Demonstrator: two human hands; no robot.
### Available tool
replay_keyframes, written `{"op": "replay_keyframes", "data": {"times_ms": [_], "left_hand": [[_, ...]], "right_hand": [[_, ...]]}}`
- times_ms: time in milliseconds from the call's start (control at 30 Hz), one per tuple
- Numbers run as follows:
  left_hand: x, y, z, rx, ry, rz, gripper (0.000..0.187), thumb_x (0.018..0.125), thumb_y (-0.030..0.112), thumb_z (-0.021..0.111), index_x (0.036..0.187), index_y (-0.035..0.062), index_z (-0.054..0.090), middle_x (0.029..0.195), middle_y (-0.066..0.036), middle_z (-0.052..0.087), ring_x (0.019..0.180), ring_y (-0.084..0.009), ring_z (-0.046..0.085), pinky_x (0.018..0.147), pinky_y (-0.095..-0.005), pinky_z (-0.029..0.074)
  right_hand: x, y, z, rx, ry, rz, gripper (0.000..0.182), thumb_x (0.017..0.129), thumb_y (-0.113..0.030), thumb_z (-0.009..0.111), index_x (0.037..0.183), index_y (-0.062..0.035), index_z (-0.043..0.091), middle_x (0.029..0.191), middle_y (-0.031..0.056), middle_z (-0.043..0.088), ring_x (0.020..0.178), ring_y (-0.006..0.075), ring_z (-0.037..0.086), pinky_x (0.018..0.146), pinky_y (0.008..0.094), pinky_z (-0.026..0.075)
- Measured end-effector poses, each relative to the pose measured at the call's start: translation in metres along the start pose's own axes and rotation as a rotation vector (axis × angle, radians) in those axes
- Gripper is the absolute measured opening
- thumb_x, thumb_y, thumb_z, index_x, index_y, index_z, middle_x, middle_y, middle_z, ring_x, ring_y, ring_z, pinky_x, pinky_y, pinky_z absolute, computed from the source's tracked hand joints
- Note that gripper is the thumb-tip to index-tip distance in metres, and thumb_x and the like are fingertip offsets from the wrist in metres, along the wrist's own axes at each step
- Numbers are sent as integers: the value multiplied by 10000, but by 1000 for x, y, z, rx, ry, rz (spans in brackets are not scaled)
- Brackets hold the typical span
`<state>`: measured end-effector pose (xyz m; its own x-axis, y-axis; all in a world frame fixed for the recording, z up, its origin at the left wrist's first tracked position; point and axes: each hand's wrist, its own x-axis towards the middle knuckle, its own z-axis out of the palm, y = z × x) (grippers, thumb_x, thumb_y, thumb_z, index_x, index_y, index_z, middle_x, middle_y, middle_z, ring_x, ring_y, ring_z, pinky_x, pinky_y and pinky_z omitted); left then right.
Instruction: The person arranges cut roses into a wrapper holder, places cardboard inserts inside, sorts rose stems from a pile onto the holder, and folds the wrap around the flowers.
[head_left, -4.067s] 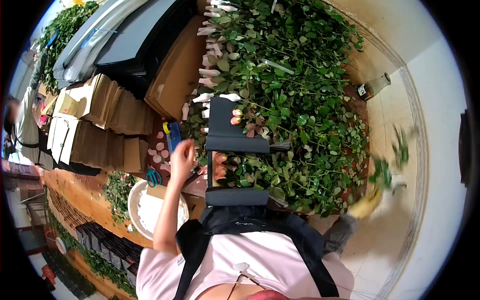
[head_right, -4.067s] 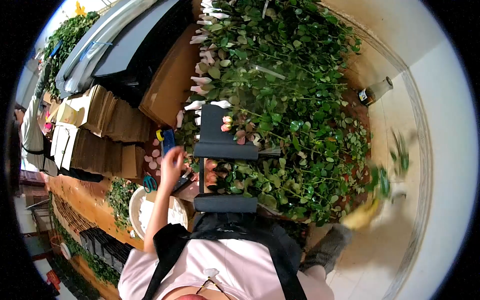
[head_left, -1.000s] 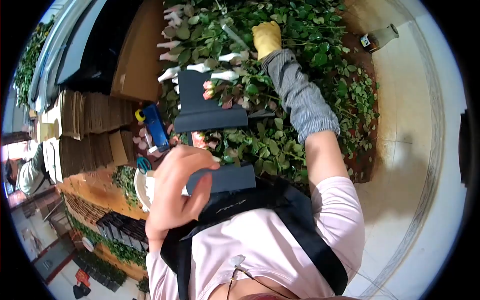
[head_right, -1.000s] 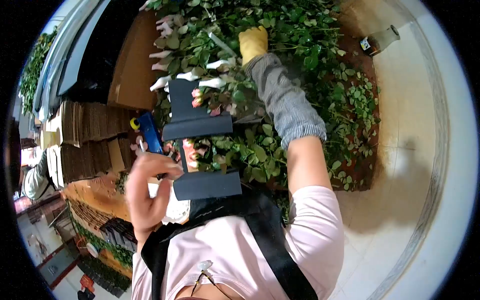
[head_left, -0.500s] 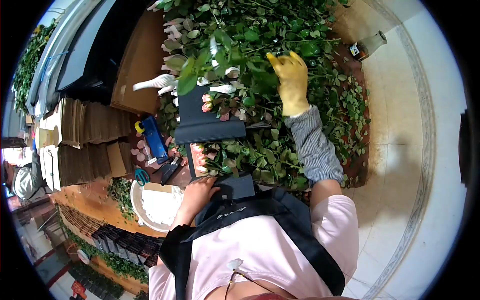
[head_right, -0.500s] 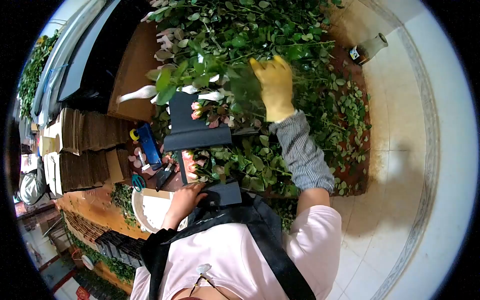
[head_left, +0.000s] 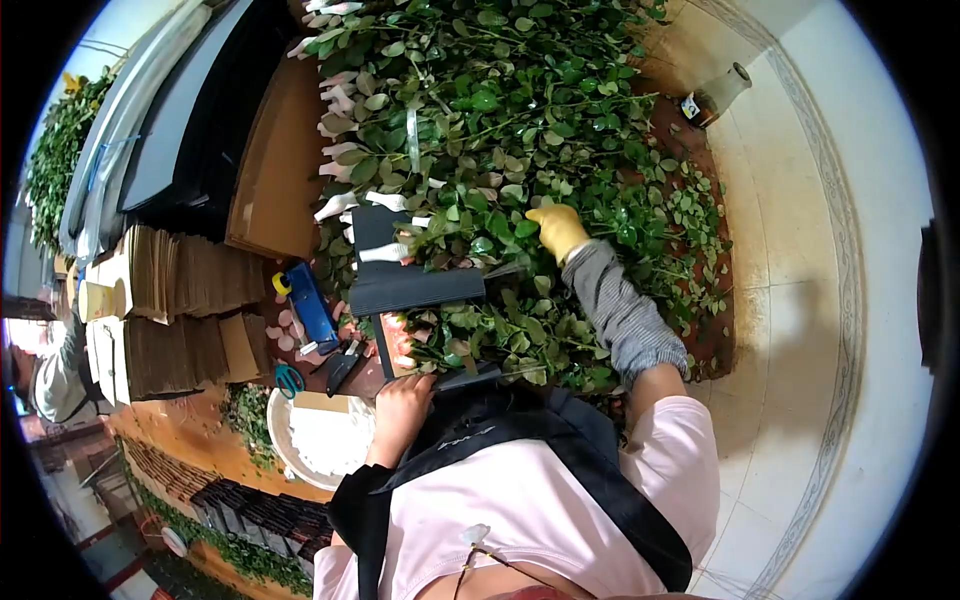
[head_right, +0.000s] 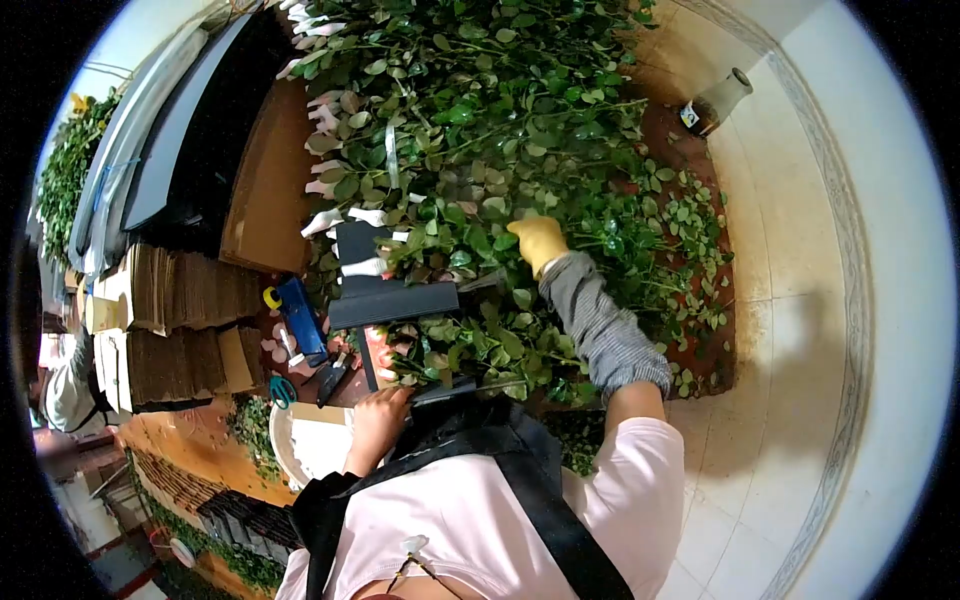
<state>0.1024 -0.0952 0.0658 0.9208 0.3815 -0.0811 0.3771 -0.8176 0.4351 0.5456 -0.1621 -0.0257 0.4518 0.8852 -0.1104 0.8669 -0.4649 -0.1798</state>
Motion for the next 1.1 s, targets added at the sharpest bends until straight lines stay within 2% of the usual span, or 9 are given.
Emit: {"op": "replay_keyframes", "data": {"times_ms": [133,233,367,533,567,667,867,967,1100], "left_hand": [[-2,-3,1,-20,0,-5,221,789,158,720,995,93,672,847,-69,668,826,-267,678,727,-385,538],[2,2,-4,-23,-9,-23,185,814,129,681,994,87,674,837,-79,666,816,-279,680,723,-391,539],[1,0,-1,-24,-13,-29,154,827,116,652,975,81,679,827,-90,664,803,-298,678,711,-398,537],[1,-1,-2,-76,32,9,225,809,112,683,1032,86,685,882,-105,687,799,-310,678,704,-410,533],[2,1,-3,-60,12,-13,235,802,105,685,1037,87,683,871,-106,683,788,-312,676,700,-414,532],[3,1,-4,-50,-28,-20,219,796,113,689,1010,66,672,875,-116,685,806,-313,679,726,-413,534],[2,-1,-5,-47,-36,-9,201,824,130,681,1018,81,676,876,-103,682,796,-302,678,712,-412,531],[-1,-1,-3,-31,-22,-3,210,817,135,689,1022,88,679,869,-94,673,788,-298,676,703,-410,528],[2,1,-5,-18,-19,-14,202,823,138,683,1020,91,680,854,-88,663,785,-293,674,696,-404,528]], "right_hand": [[29,-37,-125,-31,-489,184,578,904,-114,585,1469,-166,475,1413,138,568,1237,331,581,1060,396,467],[60,-49,-146,138,-58,71,468,964,-74,550,1426,-147,519,1368,142,599,1238,329,577,1048,404,472],[135,-35,-42,273,-102,167,486,916,-3,524,1381,-136,568,1361,120,609,1219,300,600,1028,402,488],[58,-82,-81,-27,308,48,339,816,-6,575,1093,-128,728,1066,87,731,1106,228,650,1082,423,405],[54,-76,-58,-60,695,43,321,785,-26,585,1060,-127,718,1023,75,719,1069,233,645,1104,426,367],[13,-81,-77,-129,746,152,332,848,-67,587,1149,-166,688,1179,38,691,1195,232,588,1143,425,316],[-18,-17,38,207,236,232,524,819,54,563,1312,-114,620,1347,128,606,1281,245,528,1125,419,364],[-12,24,4,1169,20,151,488,984,-47,509,1469,-86,470,1452,117,541,1380,237,453,1134,339,353],[5,-5,-71,1063,249,307,431,1000,-138,562,1425,-78,517,1398,125,587,1271,229,559,1062,323,431]]}}
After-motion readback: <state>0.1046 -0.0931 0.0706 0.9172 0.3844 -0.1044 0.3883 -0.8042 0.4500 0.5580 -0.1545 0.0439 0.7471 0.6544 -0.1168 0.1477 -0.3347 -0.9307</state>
